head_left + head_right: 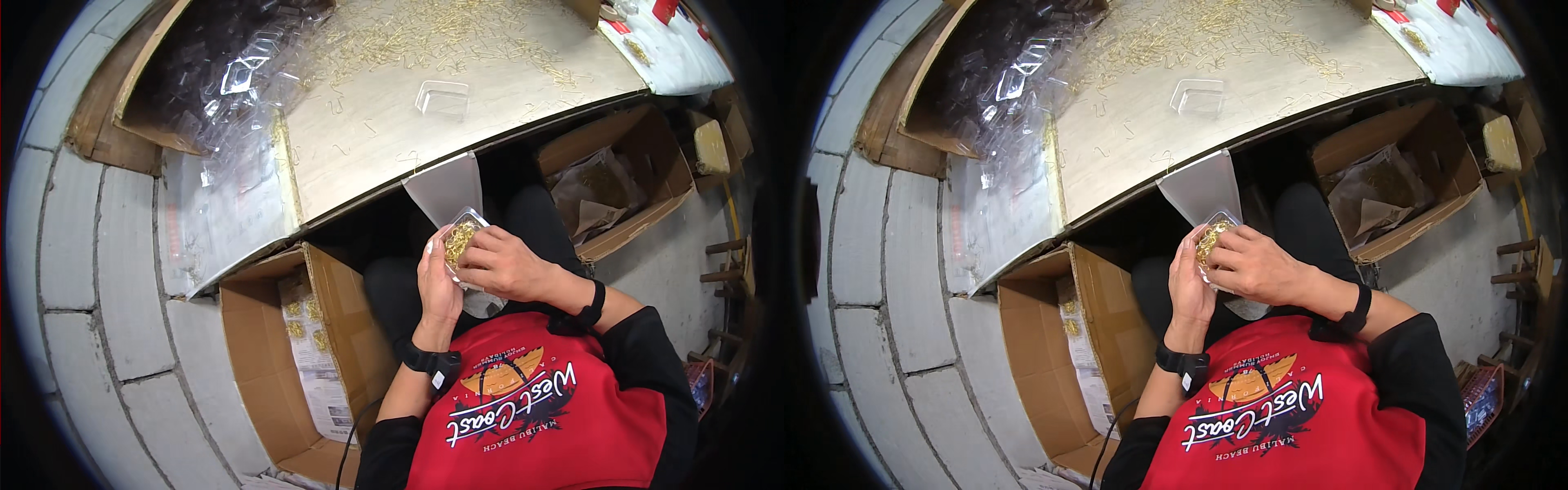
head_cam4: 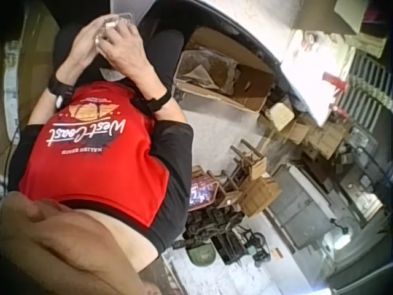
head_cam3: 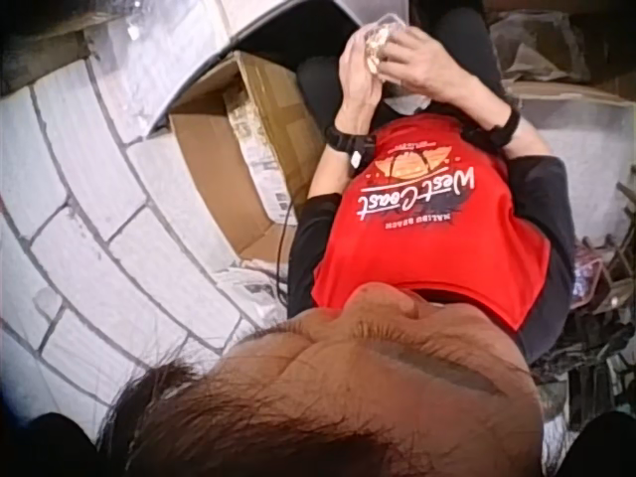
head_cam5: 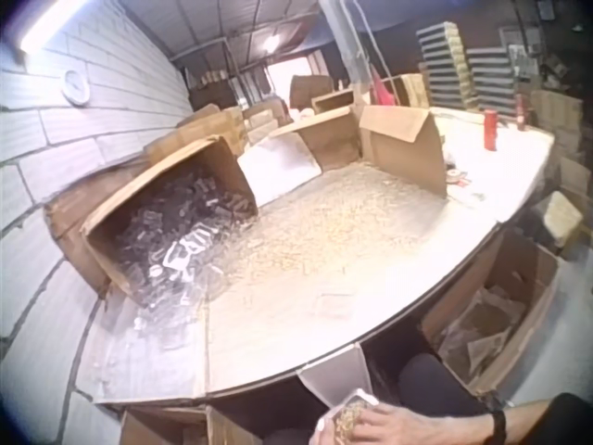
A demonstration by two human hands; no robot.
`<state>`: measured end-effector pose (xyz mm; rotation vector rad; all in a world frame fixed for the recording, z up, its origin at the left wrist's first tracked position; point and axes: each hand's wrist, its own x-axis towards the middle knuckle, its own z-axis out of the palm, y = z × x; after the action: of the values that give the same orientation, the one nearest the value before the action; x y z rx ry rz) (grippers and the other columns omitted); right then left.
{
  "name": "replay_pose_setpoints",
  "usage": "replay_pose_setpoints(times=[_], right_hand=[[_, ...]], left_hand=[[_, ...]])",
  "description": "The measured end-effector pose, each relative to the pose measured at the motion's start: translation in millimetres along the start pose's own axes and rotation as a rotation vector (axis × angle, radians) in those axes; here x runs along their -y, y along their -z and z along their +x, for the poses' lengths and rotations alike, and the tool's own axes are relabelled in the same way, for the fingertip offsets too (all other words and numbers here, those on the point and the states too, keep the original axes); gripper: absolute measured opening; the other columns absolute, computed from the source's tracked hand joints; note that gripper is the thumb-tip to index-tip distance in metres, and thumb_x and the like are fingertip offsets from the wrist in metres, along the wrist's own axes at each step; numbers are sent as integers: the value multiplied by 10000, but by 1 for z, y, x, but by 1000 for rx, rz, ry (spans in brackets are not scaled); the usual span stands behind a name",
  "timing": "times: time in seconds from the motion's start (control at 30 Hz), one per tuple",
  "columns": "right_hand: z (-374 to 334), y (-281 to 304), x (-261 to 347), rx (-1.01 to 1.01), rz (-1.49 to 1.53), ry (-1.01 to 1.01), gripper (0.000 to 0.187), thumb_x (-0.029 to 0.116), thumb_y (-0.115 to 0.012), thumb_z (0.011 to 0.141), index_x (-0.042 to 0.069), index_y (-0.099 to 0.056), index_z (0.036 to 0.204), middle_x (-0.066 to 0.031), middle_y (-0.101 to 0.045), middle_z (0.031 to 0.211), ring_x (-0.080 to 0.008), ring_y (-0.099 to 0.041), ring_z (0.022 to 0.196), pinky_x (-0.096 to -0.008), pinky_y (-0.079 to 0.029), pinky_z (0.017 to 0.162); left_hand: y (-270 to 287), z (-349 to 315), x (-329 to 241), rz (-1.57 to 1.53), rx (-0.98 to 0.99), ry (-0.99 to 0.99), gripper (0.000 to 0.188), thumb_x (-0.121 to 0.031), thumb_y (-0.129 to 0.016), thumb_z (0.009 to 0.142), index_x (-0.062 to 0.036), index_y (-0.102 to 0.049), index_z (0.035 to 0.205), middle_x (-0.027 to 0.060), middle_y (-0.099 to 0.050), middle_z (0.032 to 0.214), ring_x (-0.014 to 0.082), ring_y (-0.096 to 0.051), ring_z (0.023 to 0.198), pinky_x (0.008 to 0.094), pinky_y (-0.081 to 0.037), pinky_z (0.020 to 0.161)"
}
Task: The person scoops shredded material from a table into small clear plastic containers using a white scoop. They then place the filled containers into a cardboard box. The person repeats this process multiple times.
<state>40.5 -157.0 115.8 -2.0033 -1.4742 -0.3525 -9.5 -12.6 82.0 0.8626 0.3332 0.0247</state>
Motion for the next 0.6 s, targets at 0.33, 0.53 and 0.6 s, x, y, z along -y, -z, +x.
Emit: replay_pose_setpoints(times=[0.33, 0.53, 0.6], right_hand=[[2, 2, 1, -144, 199, -246, 164, 70, -691, 683, 60, -615, 828, -55, -570, 856, -251, -567, 809, -358, -480, 660], [9, 3, 0, -195, 138, -446, 239, 17, -684, 701, 31, -640, 935, -67, -602, 869, -257, -597, 808, -343, -503, 656], [10, 6, -3, -270, 129, -416, 267, 14, -683, 703, 22, -633, 965, -79, -615, 910, -257, -606, 835, -342, -511, 667]], left_hand=[[1, -2, 3, 33, 38, 22, 350, -274, -374, 1015, -3, -499, 1200, 98, -584, 1116, 172, -600, 985, 314, -522, 822], [-1, -5, 6, 52, 52, 87, 375, -322, -337, 1018, -29, -497, 1189, 101, -596, 1070, 196, -639, 931, 371, -605, 694], [-1, -5, 0, 34, 37, 131, 382, -327, -335, 1018, -26, -503, 1183, 107, -605, 1062, 195, -640, 928, 366, -604, 686]])
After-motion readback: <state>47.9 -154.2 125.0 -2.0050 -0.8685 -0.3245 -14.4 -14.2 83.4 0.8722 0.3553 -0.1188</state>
